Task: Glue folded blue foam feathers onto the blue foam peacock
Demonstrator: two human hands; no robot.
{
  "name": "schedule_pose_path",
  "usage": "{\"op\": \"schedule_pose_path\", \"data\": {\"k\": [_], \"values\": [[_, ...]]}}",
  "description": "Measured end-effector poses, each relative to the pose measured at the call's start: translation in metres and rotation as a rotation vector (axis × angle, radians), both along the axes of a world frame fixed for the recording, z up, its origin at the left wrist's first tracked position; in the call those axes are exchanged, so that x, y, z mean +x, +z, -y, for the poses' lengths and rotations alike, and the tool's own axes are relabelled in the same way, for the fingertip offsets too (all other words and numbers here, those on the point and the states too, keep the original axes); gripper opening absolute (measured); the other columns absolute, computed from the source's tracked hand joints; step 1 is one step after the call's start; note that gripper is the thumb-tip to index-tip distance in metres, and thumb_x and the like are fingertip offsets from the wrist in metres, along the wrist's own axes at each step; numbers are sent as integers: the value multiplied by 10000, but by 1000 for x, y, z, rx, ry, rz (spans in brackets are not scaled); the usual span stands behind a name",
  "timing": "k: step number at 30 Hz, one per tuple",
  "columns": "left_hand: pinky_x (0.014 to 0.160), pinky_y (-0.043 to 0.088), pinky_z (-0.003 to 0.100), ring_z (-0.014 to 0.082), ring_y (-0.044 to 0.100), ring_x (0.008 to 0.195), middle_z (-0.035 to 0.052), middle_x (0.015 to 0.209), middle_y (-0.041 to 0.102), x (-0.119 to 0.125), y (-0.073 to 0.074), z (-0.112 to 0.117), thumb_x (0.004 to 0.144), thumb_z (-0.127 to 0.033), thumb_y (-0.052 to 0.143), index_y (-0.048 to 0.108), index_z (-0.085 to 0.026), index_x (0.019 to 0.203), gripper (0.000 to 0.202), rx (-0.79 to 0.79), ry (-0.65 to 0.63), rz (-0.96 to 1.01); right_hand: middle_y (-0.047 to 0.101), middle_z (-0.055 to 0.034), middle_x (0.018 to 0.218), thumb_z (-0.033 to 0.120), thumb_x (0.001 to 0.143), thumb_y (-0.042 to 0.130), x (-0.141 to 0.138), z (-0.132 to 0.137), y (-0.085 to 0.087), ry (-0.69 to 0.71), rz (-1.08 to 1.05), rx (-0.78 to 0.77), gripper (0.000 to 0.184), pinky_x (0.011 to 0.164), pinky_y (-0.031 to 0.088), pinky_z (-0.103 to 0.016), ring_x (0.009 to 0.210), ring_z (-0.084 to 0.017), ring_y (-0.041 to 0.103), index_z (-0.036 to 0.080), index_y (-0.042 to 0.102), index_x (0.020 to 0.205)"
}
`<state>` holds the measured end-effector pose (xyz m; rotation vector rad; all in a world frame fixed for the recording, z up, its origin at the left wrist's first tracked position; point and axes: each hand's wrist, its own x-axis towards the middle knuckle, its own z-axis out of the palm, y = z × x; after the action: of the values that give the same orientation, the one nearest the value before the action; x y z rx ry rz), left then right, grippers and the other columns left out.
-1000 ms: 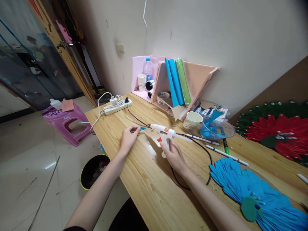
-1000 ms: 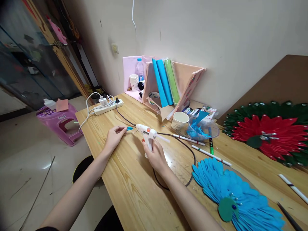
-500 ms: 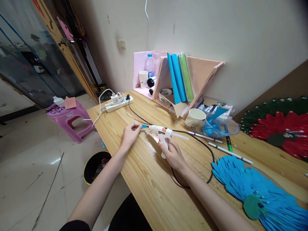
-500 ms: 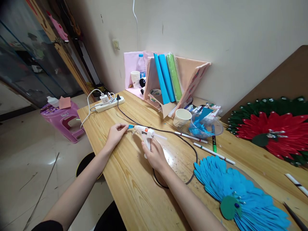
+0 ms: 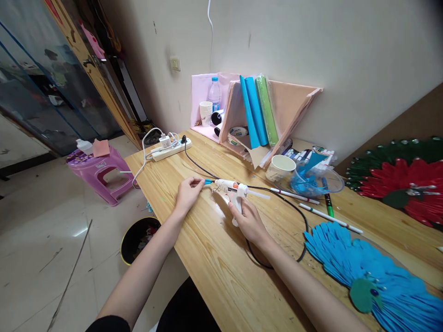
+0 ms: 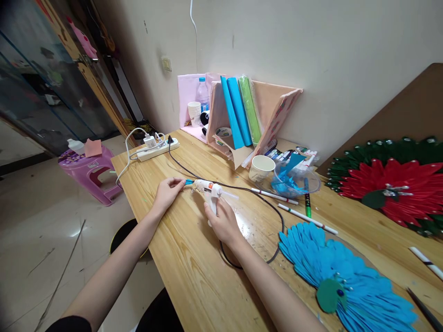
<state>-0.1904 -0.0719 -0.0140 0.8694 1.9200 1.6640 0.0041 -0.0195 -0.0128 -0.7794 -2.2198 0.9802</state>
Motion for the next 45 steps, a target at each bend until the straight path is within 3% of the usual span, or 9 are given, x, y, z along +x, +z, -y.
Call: {"op": "schedule_pose_path", "data": {"k": [13,21,27,30,34,39,42,45], "values": [[679,498,281,162,636,685,75,769,700,-1,-1,0,662,-333,689,665,-119,762,238,17,-11,40,668,-76,1011,367,887,421,0,0,1,10,27,-5,299,845,450,-360,952,-255,609,202,619,1040],[629,479,262,148,615,630,49,692,675,-1,1,-2,610,-386,721,654,-117,745,309,39,1,85,655,-66,1045,402,882,426,0,-1,1,-8,-11,-134,322,878,420,-339,973,-236,592,182,612,1026],[536,449,224,129,592,570,29,623,644,-2,2,0,601,-423,727,652,-117,770,358,70,19,110,656,-76,987,448,866,432,0,-8,-8,-92,-183,-277,360,834,435,-325,909,-212,600,156,591,1004],[532,458,225,128,597,565,43,646,659,-2,4,2,602,-432,729,661,-109,789,380,79,20,122,651,-74,961,439,874,413,-10,-18,-6,-151,-198,-207,350,820,432,-321,885,-209,595,156,589,981],[632,501,254,145,632,648,81,751,694,-1,7,4,594,-421,743,679,-94,840,415,99,4,128,636,-91,905,354,891,371,-33,-37,-1,-132,-37,47,300,761,435,-325,826,-216,580,138,572,945],[726,511,285,171,652,734,93,804,702,1,14,6,609,-400,741,690,-88,867,409,95,10,114,627,-122,929,265,846,464,-51,-49,1,-148,45,131,145,805,416,-386,891,-264,552,184,573,893],[716,512,291,182,655,727,83,770,696,1,16,7,600,-403,746,686,-88,839,400,90,48,100,618,-136,954,283,850,480,-41,-42,7,-135,108,162,165,813,427,-395,921,-280,553,214,581,961],[709,512,292,179,648,716,77,770,692,4,18,9,596,-393,754,686,-99,833,383,94,27,45,581,-148,1062,303,832,523,-9,-24,18,-139,141,187,329,852,440,-396,1003,-289,534,197,522,1144]]}}
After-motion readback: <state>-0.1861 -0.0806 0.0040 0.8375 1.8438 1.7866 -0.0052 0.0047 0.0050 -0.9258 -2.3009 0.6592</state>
